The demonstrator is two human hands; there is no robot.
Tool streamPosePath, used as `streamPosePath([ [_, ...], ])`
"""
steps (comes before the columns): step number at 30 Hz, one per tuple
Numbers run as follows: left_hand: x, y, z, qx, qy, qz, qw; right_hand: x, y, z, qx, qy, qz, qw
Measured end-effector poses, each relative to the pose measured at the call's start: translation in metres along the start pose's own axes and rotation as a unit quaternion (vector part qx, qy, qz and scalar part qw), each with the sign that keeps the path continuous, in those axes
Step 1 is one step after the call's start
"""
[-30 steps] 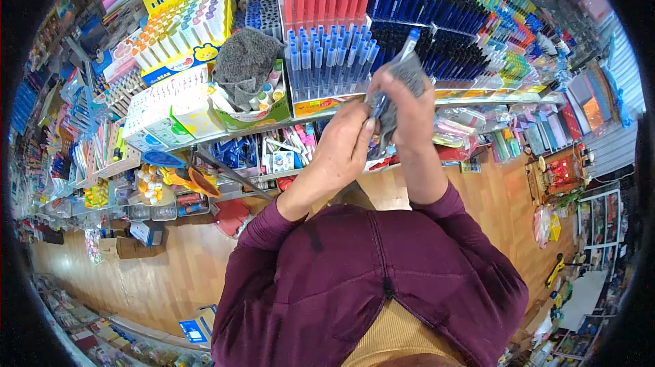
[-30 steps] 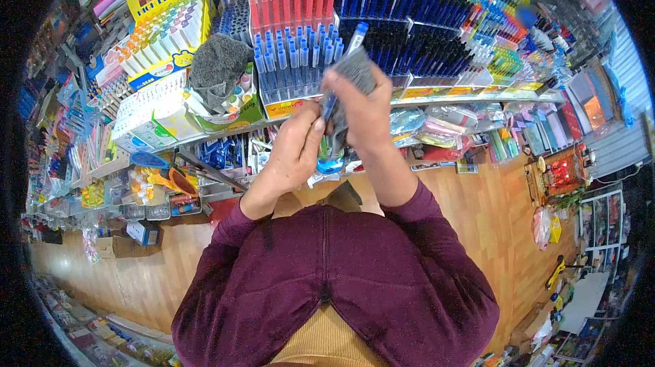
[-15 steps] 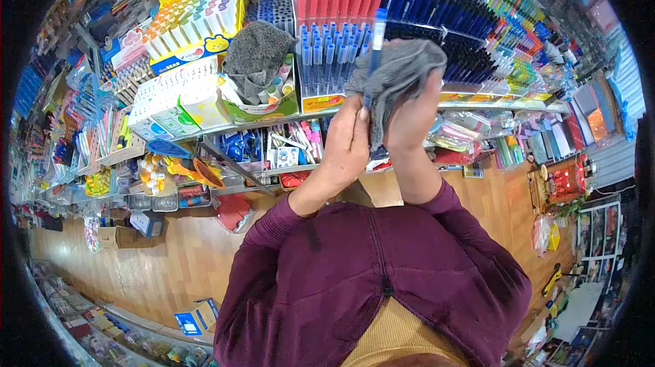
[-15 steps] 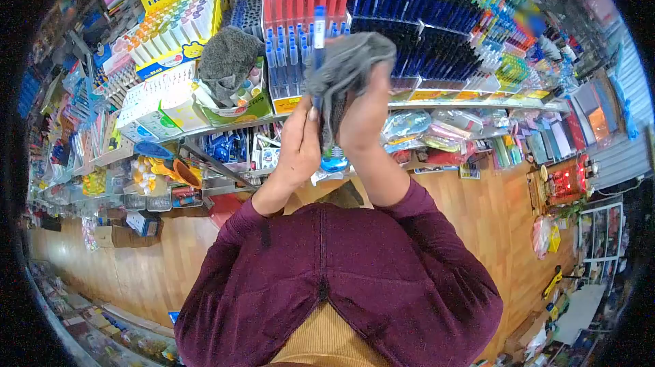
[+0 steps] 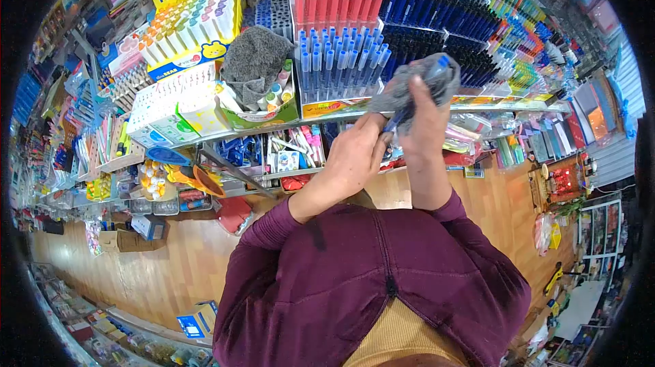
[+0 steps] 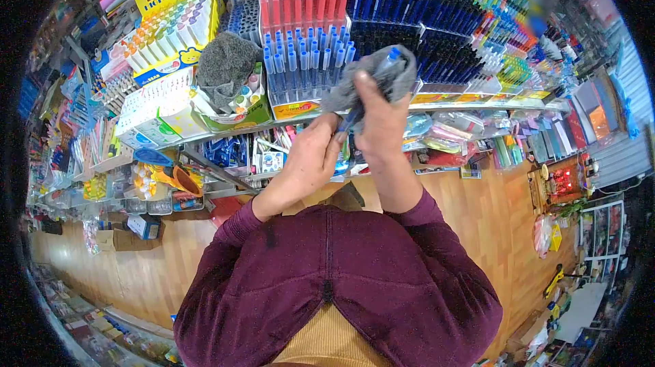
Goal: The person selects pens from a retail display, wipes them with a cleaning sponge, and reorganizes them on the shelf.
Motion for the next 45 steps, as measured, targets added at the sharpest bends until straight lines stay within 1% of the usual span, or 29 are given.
streamPosePath([
  [2,-0.005,0.000,-0.003,-0.008,0.017,-0.026,0.999,-0.005,-0.011,0.007,0.020,-0.015,0.031,0.999],
  [4,-0.008,-0.001,-0.007,-0.031,-0.068,-0.162,0.984,-0.008,-0.020,0.011,-0.015,0.006,0.071,0.997],
  [5,-0.013,-0.001,-0.008,0.000,-0.070,-0.220,0.973,-0.007,-0.021,0.010,0.000,-0.004,0.083,0.997],
  [6,-0.013,-0.004,-0.008,-0.002,-0.070,-0.221,0.973,-0.005,-0.021,0.008,0.002,-0.005,0.083,0.997],
  [8,-0.013,-0.017,-0.007,0.097,-0.079,-0.357,0.926,-0.003,-0.023,0.003,0.039,-0.039,0.030,0.998],
  [9,-0.014,-0.023,-0.005,0.133,-0.059,-0.355,0.923,-0.001,-0.027,0.000,0.038,-0.038,-0.047,0.997],
  [10,-0.012,-0.032,-0.005,0.161,-0.052,-0.338,0.926,0.002,-0.030,-0.002,0.038,-0.037,-0.044,0.998],
  [12,-0.010,-0.046,-0.003,0.189,-0.037,-0.311,0.931,0.008,-0.036,-0.010,0.000,0.013,-0.040,0.999],
  [13,-0.010,-0.052,-0.001,0.203,-0.026,-0.300,0.932,0.012,-0.040,-0.012,0.005,0.034,-0.047,0.998],
  [15,-0.006,-0.064,0.006,0.227,-0.008,-0.289,0.930,0.014,-0.043,-0.014,0.036,0.046,-0.017,0.998],
  [17,-0.001,-0.079,0.017,0.277,0.022,-0.269,0.922,0.005,-0.043,-0.013,0.070,0.067,0.031,0.995],
  [18,-0.003,-0.091,0.024,0.288,0.040,-0.234,0.928,0.008,-0.058,-0.008,0.100,0.061,0.023,0.993],
  [20,0.006,-0.113,0.041,0.289,0.047,-0.055,0.955,0.007,-0.089,-0.005,0.054,0.072,0.024,0.996],
  [21,0.009,-0.119,0.051,0.286,0.045,-0.053,0.956,0.009,-0.101,-0.006,0.057,0.073,0.026,0.995],
  [23,0.017,-0.127,0.075,0.249,0.073,0.133,0.957,0.012,-0.122,-0.006,0.132,0.036,-0.046,0.990],
  [24,0.016,-0.130,0.085,0.247,0.075,0.135,0.956,0.015,-0.131,-0.006,0.132,0.035,-0.044,0.990],
  [26,0.018,-0.128,0.103,0.188,0.154,0.287,0.926,0.020,-0.149,-0.013,0.198,0.072,-0.023,0.977],
  [27,0.017,-0.125,0.110,0.155,0.136,0.290,0.935,0.020,-0.154,-0.015,0.202,0.077,-0.019,0.976],
  [28,0.017,-0.122,0.114,0.154,0.137,0.290,0.935,0.022,-0.162,-0.017,0.203,0.077,-0.018,0.976],
  [30,0.014,-0.113,0.123,0.091,0.133,0.363,0.918,0.026,-0.174,-0.019,0.199,0.127,0.000,0.972],
  [32,0.011,-0.107,0.131,0.063,0.130,0.366,0.919,0.023,-0.175,-0.020,0.206,0.120,-0.008,0.971],
  [34,0.007,-0.099,0.137,0.007,0.127,0.386,0.914,0.021,-0.173,-0.017,0.199,0.130,-0.042,0.970],
  [35,0.005,-0.097,0.141,0.001,0.124,0.387,0.914,0.023,-0.173,-0.015,0.204,0.115,-0.036,0.971],
  [37,-0.004,-0.089,0.144,-0.070,0.108,0.389,0.912,0.018,-0.167,-0.011,0.192,0.136,-0.038,0.971],
  [39,-0.011,-0.084,0.145,-0.077,0.099,0.383,0.915,0.017,-0.164,-0.007,0.158,0.157,-0.045,0.974],
  [41,-0.014,-0.080,0.145,-0.081,0.090,0.377,0.918,0.022,-0.162,-0.004,0.152,0.161,-0.050,0.974],
  [42,-0.015,-0.078,0.145,-0.095,0.074,0.393,0.912,0.024,-0.163,-0.004,0.148,0.161,-0.057,0.974],
  [43,-0.016,-0.076,0.144,-0.109,0.059,0.409,0.904,0.026,-0.166,-0.006,0.141,0.185,-0.061,0.971],
  [45,-0.021,-0.069,0.142,-0.125,0.052,0.421,0.897,0.025,-0.161,-0.005,0.126,0.182,-0.052,0.974],
])
Point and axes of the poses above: each hand's wrist, its own z-axis towards the middle knuckle, its own y-axis out of the palm, x = y × z, the point moved 2 cm from there along z, towards the middle knuckle, and after that the axes turned 6 degrees about -x, right-handed, at the moved point
